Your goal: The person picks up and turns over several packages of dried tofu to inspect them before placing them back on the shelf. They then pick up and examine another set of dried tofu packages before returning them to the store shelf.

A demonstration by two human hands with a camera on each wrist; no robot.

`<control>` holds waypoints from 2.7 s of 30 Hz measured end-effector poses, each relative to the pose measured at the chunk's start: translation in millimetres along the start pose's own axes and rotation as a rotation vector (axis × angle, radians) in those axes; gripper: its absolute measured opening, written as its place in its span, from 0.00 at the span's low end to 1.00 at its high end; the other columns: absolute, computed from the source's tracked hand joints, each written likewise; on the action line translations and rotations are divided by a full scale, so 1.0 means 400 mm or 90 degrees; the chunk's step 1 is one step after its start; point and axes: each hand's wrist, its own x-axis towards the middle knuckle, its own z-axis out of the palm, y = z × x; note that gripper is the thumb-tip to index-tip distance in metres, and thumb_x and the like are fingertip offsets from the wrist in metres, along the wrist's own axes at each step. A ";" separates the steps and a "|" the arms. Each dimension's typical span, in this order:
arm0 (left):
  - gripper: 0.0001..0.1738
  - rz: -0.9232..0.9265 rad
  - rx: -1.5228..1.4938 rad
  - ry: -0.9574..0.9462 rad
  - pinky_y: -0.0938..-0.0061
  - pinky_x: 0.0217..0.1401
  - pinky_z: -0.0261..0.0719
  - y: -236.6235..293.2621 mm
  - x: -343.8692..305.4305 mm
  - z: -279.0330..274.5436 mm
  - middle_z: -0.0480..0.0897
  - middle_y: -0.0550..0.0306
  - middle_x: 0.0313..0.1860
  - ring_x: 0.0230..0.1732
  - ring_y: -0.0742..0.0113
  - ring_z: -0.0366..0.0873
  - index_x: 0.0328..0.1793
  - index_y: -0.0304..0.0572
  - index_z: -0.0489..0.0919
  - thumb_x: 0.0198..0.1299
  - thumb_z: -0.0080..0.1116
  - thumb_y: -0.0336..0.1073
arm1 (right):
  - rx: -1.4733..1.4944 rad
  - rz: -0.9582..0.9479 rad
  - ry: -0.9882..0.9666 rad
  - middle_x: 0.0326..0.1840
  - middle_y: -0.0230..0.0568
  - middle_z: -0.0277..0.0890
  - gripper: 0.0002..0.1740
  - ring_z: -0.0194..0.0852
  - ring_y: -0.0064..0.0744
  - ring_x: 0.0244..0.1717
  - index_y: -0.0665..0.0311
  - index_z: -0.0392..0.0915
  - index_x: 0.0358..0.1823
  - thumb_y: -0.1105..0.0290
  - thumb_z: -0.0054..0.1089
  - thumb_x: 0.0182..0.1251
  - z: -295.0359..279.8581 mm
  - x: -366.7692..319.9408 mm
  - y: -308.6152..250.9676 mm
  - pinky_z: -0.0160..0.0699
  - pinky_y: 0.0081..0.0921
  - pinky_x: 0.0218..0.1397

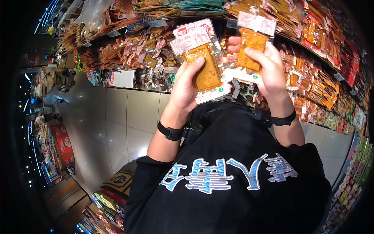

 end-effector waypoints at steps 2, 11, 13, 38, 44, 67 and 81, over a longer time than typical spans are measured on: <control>0.24 0.020 0.040 0.030 0.58 0.55 0.84 -0.004 0.003 0.000 0.79 0.41 0.58 0.54 0.51 0.82 0.68 0.31 0.66 0.71 0.46 0.38 | -0.055 -0.030 0.034 0.55 0.54 0.77 0.18 0.81 0.38 0.52 0.76 0.69 0.58 0.79 0.48 0.67 -0.013 0.005 -0.017 0.82 0.34 0.57; 0.20 0.029 0.091 0.089 0.62 0.52 0.86 -0.005 0.008 0.027 0.81 0.46 0.54 0.50 0.57 0.84 0.64 0.33 0.70 0.68 0.53 0.33 | -0.108 0.061 -0.016 0.49 0.39 0.76 0.23 0.79 0.26 0.47 0.68 0.68 0.55 0.72 0.68 0.63 -0.003 0.002 0.041 0.81 0.24 0.51; 0.20 0.025 0.089 0.112 0.64 0.52 0.85 -0.008 0.012 0.031 0.81 0.48 0.53 0.50 0.61 0.83 0.63 0.33 0.70 0.67 0.55 0.31 | -0.230 0.024 -0.040 0.48 0.39 0.77 0.28 0.79 0.25 0.48 0.68 0.67 0.56 0.72 0.73 0.58 0.002 0.008 0.079 0.80 0.25 0.52; 0.19 0.054 0.123 0.122 0.70 0.63 0.75 -0.023 0.018 -0.004 0.79 0.53 0.59 0.58 0.67 0.78 0.65 0.37 0.71 0.71 0.53 0.34 | -0.075 0.135 -0.121 0.53 0.43 0.80 0.22 0.80 0.27 0.51 0.73 0.72 0.58 0.76 0.64 0.63 -0.021 0.006 0.108 0.77 0.28 0.58; 0.20 0.015 0.042 0.125 0.66 0.62 0.78 0.002 0.012 -0.001 0.77 0.51 0.61 0.59 0.63 0.78 0.66 0.36 0.68 0.73 0.49 0.36 | -0.098 0.133 -0.121 0.54 0.42 0.80 0.21 0.80 0.28 0.52 0.73 0.72 0.59 0.78 0.60 0.64 -0.024 0.006 0.062 0.78 0.28 0.58; 0.22 0.156 0.264 0.070 0.59 0.54 0.85 -0.008 0.025 0.010 0.79 0.43 0.57 0.51 0.53 0.83 0.66 0.30 0.66 0.72 0.49 0.36 | -0.012 0.058 0.019 0.41 0.35 0.79 0.10 0.78 0.23 0.39 0.68 0.75 0.49 0.72 0.56 0.70 -0.039 0.020 0.048 0.81 0.25 0.43; 0.21 0.044 0.155 0.040 0.63 0.47 0.87 -0.028 0.029 -0.038 0.82 0.49 0.51 0.43 0.59 0.85 0.64 0.34 0.70 0.71 0.52 0.39 | 0.084 0.061 -0.138 0.52 0.37 0.77 0.23 0.78 0.25 0.48 0.67 0.69 0.62 0.70 0.63 0.68 -0.018 0.015 0.089 0.83 0.23 0.40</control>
